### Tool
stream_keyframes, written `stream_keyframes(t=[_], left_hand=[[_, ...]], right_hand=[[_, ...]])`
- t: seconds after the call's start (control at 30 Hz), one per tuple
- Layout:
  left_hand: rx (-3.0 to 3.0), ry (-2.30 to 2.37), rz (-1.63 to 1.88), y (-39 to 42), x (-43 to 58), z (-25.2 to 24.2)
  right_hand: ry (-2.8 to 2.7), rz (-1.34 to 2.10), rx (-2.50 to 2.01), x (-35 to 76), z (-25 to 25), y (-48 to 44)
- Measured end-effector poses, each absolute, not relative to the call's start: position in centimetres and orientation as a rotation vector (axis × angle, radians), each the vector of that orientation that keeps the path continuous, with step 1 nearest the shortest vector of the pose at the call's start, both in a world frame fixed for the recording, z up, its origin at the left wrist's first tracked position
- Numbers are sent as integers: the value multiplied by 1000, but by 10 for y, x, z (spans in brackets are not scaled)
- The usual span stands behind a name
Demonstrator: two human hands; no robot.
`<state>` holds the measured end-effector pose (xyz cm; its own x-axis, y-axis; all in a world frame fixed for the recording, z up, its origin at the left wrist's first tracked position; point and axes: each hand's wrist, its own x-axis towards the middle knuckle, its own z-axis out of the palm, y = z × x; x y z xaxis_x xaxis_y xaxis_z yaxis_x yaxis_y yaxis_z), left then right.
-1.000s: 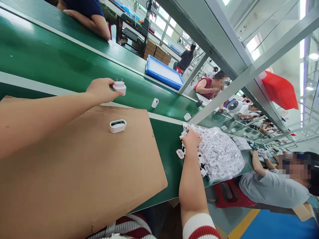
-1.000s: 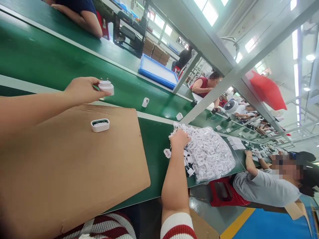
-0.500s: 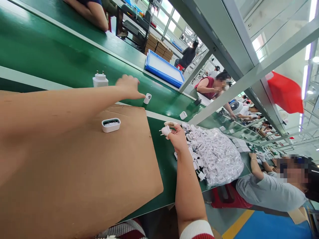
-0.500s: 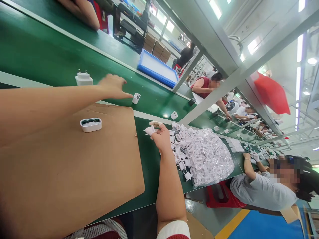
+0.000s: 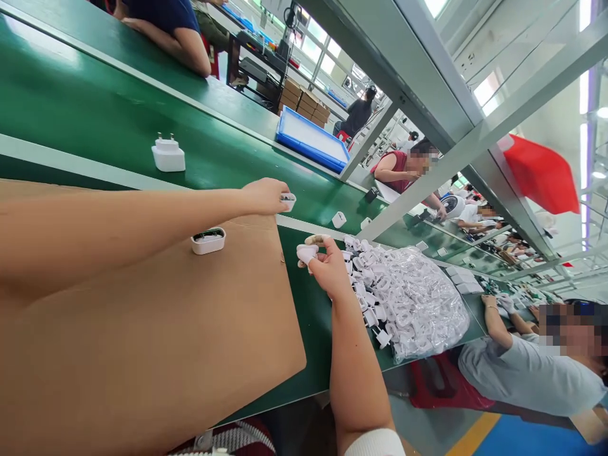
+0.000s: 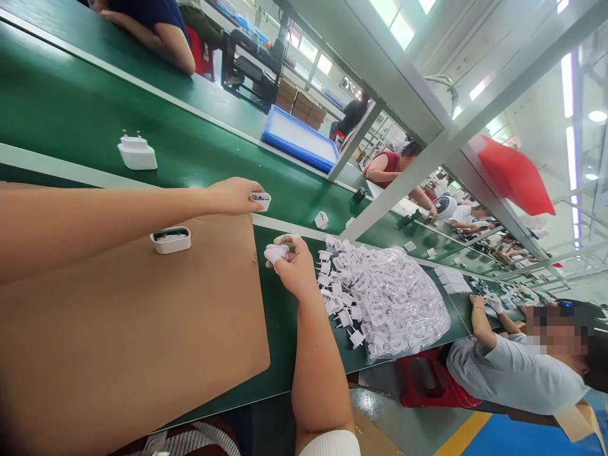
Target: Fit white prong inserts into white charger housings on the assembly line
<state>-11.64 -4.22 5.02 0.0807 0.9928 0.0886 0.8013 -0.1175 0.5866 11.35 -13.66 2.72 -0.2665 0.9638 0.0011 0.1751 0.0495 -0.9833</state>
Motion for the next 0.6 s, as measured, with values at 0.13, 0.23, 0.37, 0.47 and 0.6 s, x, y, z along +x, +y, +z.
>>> stream_keyframes(t=[0.13, 0.23, 0.37, 0.47, 0.6], left_hand=[[2135, 1607, 616, -124, -111, 46], [2147, 1520, 611, -173, -109, 31], [2058, 1447, 672, -198, -109, 4], [1932, 1371, 877, -200, -110, -14], [1832, 1330, 996, -197, -111, -29]], right_hand=[[-1498, 1454, -1130, 111, 36, -142], [-1511, 1441, -1148, 107, 39, -147], [-1573, 1292, -1280, 100, 33, -151], [-1580, 1153, -1250, 94, 27, -153], [-1637, 1054, -1199, 88, 22, -156]])
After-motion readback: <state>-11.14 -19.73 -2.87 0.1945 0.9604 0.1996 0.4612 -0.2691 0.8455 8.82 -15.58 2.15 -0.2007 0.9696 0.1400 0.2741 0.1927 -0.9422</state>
